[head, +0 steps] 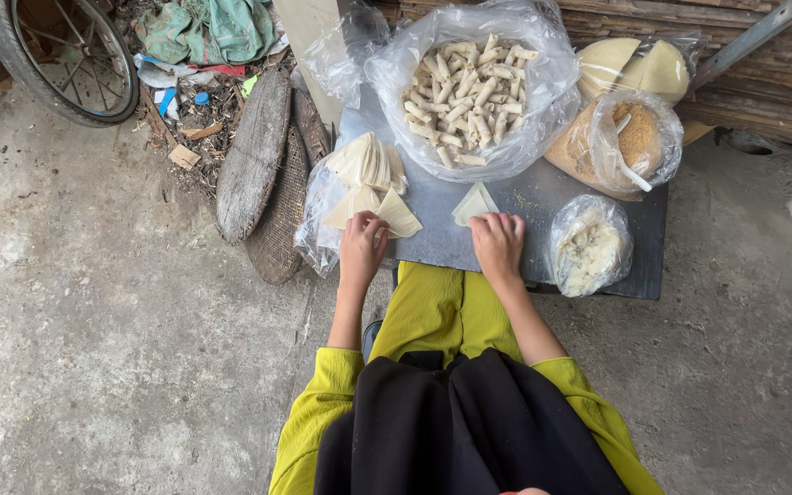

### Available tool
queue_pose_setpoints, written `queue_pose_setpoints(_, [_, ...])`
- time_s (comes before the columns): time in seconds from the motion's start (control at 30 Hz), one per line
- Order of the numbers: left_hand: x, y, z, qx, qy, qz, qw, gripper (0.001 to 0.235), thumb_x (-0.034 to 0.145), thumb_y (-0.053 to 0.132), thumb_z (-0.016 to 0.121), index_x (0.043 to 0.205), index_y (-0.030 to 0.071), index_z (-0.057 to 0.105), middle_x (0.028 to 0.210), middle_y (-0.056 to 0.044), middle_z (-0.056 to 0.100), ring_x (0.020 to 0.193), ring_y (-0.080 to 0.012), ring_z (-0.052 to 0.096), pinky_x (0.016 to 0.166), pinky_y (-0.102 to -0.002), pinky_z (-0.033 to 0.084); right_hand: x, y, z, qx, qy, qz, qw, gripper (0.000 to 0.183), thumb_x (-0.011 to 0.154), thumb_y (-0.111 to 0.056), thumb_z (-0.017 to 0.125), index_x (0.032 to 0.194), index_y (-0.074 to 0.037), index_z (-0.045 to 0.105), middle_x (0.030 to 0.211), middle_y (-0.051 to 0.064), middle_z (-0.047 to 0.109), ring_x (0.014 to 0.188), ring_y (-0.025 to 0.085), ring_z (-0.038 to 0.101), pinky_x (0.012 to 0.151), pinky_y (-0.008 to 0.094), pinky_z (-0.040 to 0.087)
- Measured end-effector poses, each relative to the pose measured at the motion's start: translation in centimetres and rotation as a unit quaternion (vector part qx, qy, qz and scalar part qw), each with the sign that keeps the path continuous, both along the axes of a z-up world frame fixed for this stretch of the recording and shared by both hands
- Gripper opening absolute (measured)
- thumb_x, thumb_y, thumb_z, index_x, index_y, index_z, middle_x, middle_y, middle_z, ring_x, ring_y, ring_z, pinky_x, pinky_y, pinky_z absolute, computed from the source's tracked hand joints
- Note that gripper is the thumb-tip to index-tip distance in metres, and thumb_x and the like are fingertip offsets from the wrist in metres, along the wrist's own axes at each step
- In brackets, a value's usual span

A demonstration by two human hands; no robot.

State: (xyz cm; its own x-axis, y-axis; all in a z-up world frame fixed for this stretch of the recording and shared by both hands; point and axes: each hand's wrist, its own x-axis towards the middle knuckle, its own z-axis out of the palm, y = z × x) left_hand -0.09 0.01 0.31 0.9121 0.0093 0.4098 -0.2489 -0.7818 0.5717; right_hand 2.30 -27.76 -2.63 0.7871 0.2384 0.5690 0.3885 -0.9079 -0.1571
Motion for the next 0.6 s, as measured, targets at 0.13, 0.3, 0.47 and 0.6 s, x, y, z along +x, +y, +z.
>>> queue_pose_setpoints(0.13, [-0.2, -0.1, 0.3, -0.001, -0.012, -0.001, 1.000, 0.010, 0.087, 0.010, 0.075, 0.096, 0.010, 0.071, 0.108, -0.008, 0.063, 0.099, -0.0291, 0.062, 0.084, -0.042, 0.051, -1.2, 0.3, -1.8, 0.026, 0.018, 0.007, 0.999, 0.012, 0.092, -0.014, 0.078, 0.104, -0.013, 0.075, 0.100, 0.000, 0.068, 0.098, 0.020, 0.062, 0.097, 0.043, 0.041])
queue_pose_setpoints(0.3, [-0.4, 0.0, 1.1, -0.012, -0.011, 0.009, 1.000, 0.009, 0.087, 0.010, 0.075, 0.095, 0.010, 0.071, 0.109, -0.008, 0.064, 0.100, -0.0302, 0.062, 0.085, -0.043, 0.051, -2.1, 1.0, -0.9, 0.015, 0.069, -0.026, 0.997, 0.028, 0.090, -0.017, 0.078, 0.116, -0.013, 0.072, 0.110, 0.004, 0.066, 0.106, 0.023, 0.059, 0.101, 0.044, 0.041])
queue_pose_setpoints(0.47, [-0.7, -0.2, 1.2, -0.006, -0.032, 0.011, 0.999, 0.008, 0.089, 0.012, 0.075, 0.097, 0.011, 0.072, 0.109, -0.007, 0.065, 0.102, -0.0295, 0.063, 0.085, -0.042, 0.051, -2.1, 4.3, 1.8, 0.071, 0.137, 0.053, 0.987, 0.054, 0.086, -0.025, 0.081, 0.134, -0.009, 0.063, 0.126, 0.013, 0.061, 0.118, 0.029, 0.055, 0.105, 0.046, 0.038])
queue_pose_setpoints(0.6, [-0.6, -0.2, 0.6, -0.008, -0.036, 0.015, 0.999, 0.009, 0.090, 0.014, 0.075, 0.098, 0.012, 0.072, 0.109, -0.007, 0.065, 0.103, -0.0295, 0.063, 0.085, -0.042, 0.050, -0.8, 9.7, 2.1, 0.090, 0.123, 0.139, 0.978, 0.050, 0.087, -0.027, 0.079, 0.131, -0.008, 0.067, 0.127, 0.007, 0.063, 0.119, 0.025, 0.056, 0.107, 0.045, 0.041])
